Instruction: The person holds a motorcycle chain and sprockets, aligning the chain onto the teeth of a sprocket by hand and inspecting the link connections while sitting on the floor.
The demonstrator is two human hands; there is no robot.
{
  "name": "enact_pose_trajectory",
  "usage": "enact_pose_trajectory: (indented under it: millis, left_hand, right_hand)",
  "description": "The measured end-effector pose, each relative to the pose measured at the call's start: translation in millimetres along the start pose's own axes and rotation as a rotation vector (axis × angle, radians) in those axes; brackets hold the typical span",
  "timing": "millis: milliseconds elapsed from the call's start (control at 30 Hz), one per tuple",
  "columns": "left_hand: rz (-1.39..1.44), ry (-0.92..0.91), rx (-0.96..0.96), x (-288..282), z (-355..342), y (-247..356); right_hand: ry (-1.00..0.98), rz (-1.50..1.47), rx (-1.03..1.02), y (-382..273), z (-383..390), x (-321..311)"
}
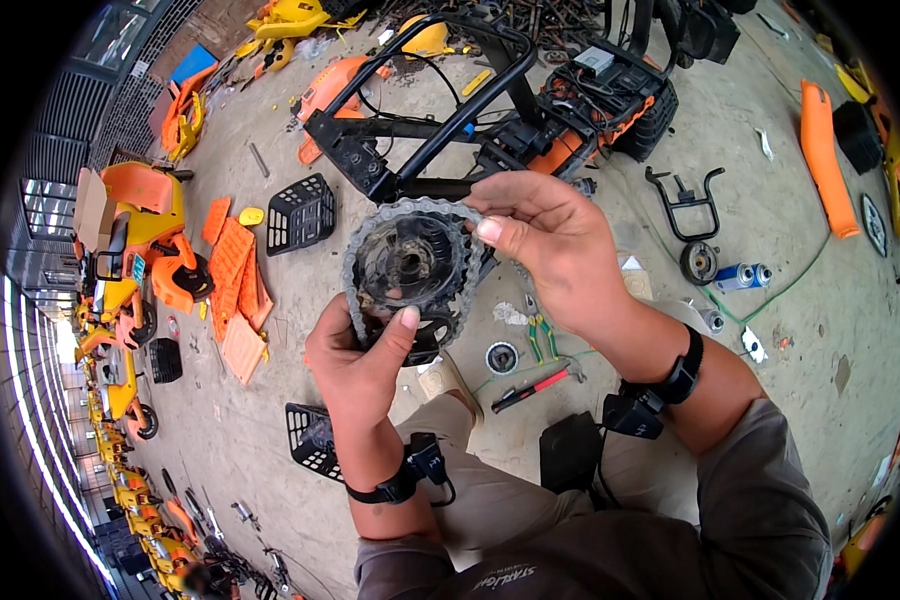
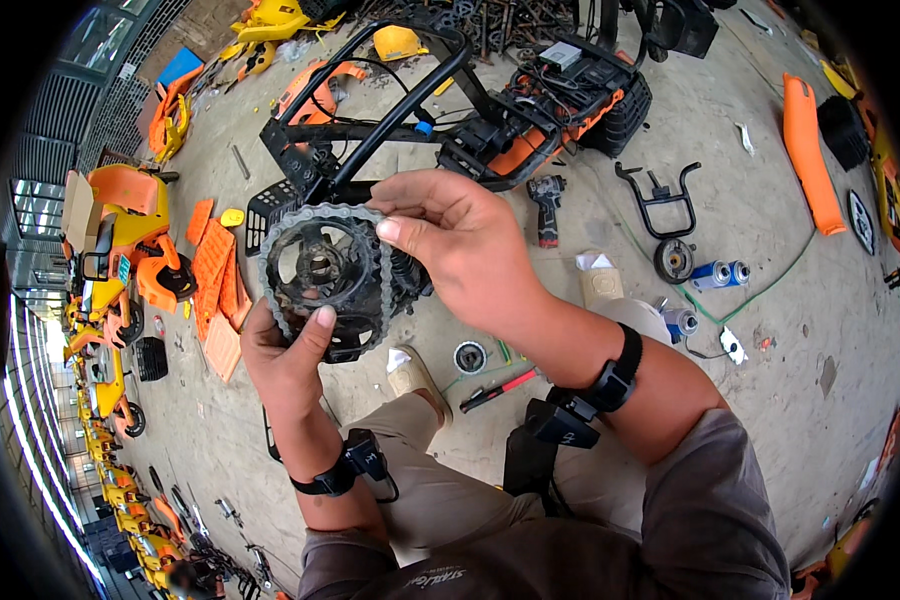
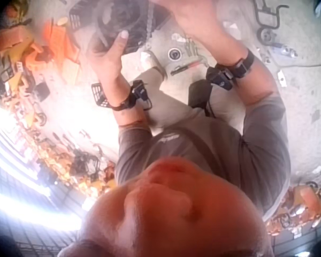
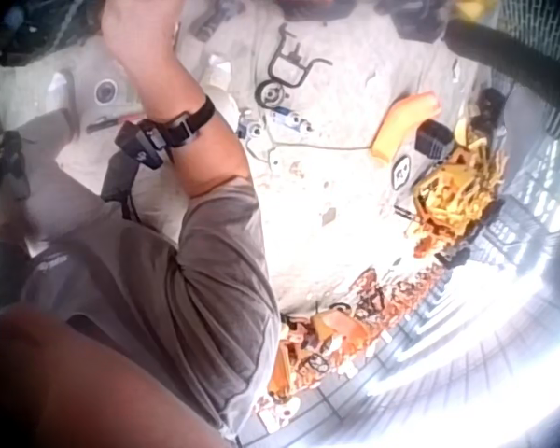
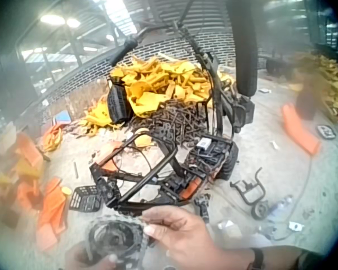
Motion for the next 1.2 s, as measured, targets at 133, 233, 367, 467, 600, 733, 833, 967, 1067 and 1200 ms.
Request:
enact_pose_trajectory:
  millis: [133,233,367,467,600,733,833,967,1067,1200]
  left_hand:
    - [-0.001,-0.004,-0.010,0.3,0.1,-2.0]
    - [0.025,-0.008,-0.011,1.4,0.8,-0.3]
    - [0.035,0.011,-0.001,1.4,0.5,-2.7]
    - [0.030,-0.006,0.007,-1.1,0.5,-5.8]
    - [0.105,-0.004,0.011,2.2,-0.9,-4.3]
    - [0.111,-0.007,0.007,-1.0,-0.9,-6.1]
    - [0.104,-0.003,0.000,-1.3,-0.8,-4.2]
    - [0.078,0.013,-0.008,-2.4,-0.5,-3.1]
    - [0.067,0.010,0.010,-2.2,-0.7,-0.3]
    - [0.075,0.003,-0.006,-3.2,-0.9,-1.6]
  right_hand:
    - [0.013,-0.032,-0.008,-0.6,-0.2,-0.5]
    - [0.019,-0.020,-0.012,-1.5,-0.2,-1.2]
    - [0.024,-0.028,0.000,-0.4,-0.2,-2.4]
    - [0.016,-0.007,-0.002,-2.7,-1.2,-1.0]
    - [0.013,-0.010,-0.012,-3.8,-2.0,-0.3]
    - [0.002,-0.033,-0.016,-2.0,-2.7,-2.3]
    - [0.002,-0.030,-0.005,-3.0,-3.2,-0.9]
    - [-0.009,-0.008,-0.009,-2.5,-4.4,-1.4]
    - [-0.009,0.000,0.018,-3.4,-6.8,-1.4]
    - [-0.013,-0.010,0.010,-3.3,-6.7,-0.4]
Point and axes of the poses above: each hand's wrist, its own z-axis away from the middle knuckle, its own x-axis out of the palm, y = z × x, the point moved 6 cm from there along -z, towards the middle knuckle, and after that the axes turned 7 degrees about -y, right-handed, at the moved point
